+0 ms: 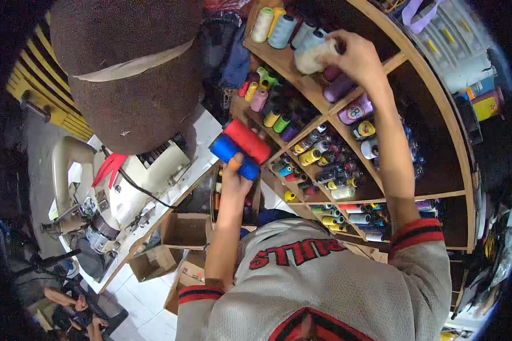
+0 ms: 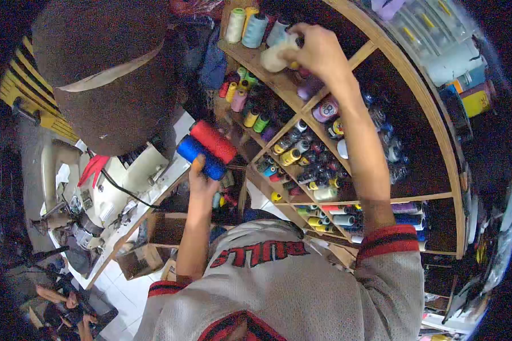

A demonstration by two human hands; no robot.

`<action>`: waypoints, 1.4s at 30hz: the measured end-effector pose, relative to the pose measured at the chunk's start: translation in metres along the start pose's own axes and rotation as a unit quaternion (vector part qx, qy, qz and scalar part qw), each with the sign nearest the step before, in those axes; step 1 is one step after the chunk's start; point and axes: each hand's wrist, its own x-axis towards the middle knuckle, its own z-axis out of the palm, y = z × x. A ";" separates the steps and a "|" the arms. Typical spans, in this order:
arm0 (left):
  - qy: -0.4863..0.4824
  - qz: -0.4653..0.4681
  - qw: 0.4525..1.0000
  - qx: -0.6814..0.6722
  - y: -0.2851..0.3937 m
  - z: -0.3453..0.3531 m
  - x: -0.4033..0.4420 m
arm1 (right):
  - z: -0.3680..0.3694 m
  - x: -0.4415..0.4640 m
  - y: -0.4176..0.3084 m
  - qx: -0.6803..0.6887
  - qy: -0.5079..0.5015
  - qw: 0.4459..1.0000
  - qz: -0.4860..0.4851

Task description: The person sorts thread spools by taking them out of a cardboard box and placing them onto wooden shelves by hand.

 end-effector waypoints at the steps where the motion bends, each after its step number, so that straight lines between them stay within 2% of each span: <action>1: -0.003 -0.001 1.000 0.002 -0.002 -0.001 0.000 | 0.005 0.010 0.008 -0.012 -0.004 1.000 0.021; 7: 0.000 -0.004 1.000 0.009 -0.007 0.001 -0.005 | 0.047 0.032 0.068 -0.154 -0.102 0.975 0.121; 10: 0.004 -0.007 1.000 0.009 -0.008 -0.005 -0.007 | 0.059 0.020 0.077 -0.104 -0.120 0.983 0.089; 12: 0.026 -0.013 0.999 0.013 -0.006 -0.003 -0.010 | 0.070 0.022 0.081 -0.120 -0.130 0.976 0.124; 13: 0.013 -0.015 1.000 0.003 -0.005 -0.001 -0.010 | 0.075 0.024 0.084 -0.127 -0.134 0.973 0.141; 14: 0.001 -0.017 1.000 -0.007 -0.004 0.001 -0.008 | 0.078 0.024 0.090 -0.138 -0.111 0.978 0.106; 17: -0.033 -0.017 0.999 -0.007 -0.004 -0.002 -0.004 | 0.069 0.017 0.072 -0.157 -0.088 0.977 0.111; 18: -0.043 -0.015 0.999 -0.001 -0.004 -0.001 -0.004 | 0.064 0.020 0.065 -0.144 -0.126 0.971 0.144; 19: -0.053 -0.013 0.998 0.005 -0.001 0.005 -0.002 | 0.062 0.017 0.057 -0.115 -0.088 0.984 0.108; 20: -0.010 -0.022 1.000 0.018 0.002 0.013 -0.008 | 0.060 0.011 0.049 -0.086 -0.050 0.993 0.072; 21: -0.013 -0.026 0.999 0.024 0.001 0.014 -0.008 | 0.057 0.002 0.037 -0.056 -0.011 0.998 0.036; 23: -0.022 -0.037 0.998 0.036 0.000 0.016 -0.005 | 0.042 -0.021 -0.012 0.088 -0.140 0.985 0.054; 25: -0.006 -0.057 0.996 0.063 -0.002 0.020 -0.006 | 0.041 -0.048 -0.042 0.315 -0.288 0.904 0.002; 27: -0.018 -0.070 0.990 0.121 -0.002 0.019 -0.006 | 0.062 -0.067 -0.055 0.407 -0.240 0.881 -0.040; 30: 0.000 -0.132 0.956 0.260 0.001 0.014 -0.010 | 0.063 -0.076 -0.067 0.300 -0.290 0.893 -0.166; 31: 0.011 -0.156 0.940 0.303 0.001 0.014 -0.013 | 0.065 -0.077 -0.063 0.302 -0.315 0.883 -0.174; 33: -0.008 -0.177 0.947 0.268 0.000 0.012 -0.014 | 0.066 -0.077 -0.052 0.305 -0.367 0.858 -0.192; 34: -0.019 -0.182 0.946 0.268 0.000 0.010 -0.014 | 0.061 -0.078 -0.050 0.314 -0.378 0.854 -0.171; 37: -0.005 -0.154 0.959 0.239 -0.004 0.007 -0.011 | 0.043 -0.072 -0.038 0.274 -0.336 0.895 -0.108; 39: 0.017 -0.139 0.964 0.225 -0.003 0.011 -0.007 | 0.028 -0.057 -0.022 0.272 -0.217 0.933 -0.089; 41: 0.039 -0.140 0.963 0.227 0.003 0.021 -0.005 | 0.014 -0.032 -0.012 0.195 -0.130 0.972 0.012; 42: 0.037 -0.112 0.967 0.227 0.000 0.017 -0.004 | 0.020 -0.016 0.003 0.128 -0.080 0.989 0.016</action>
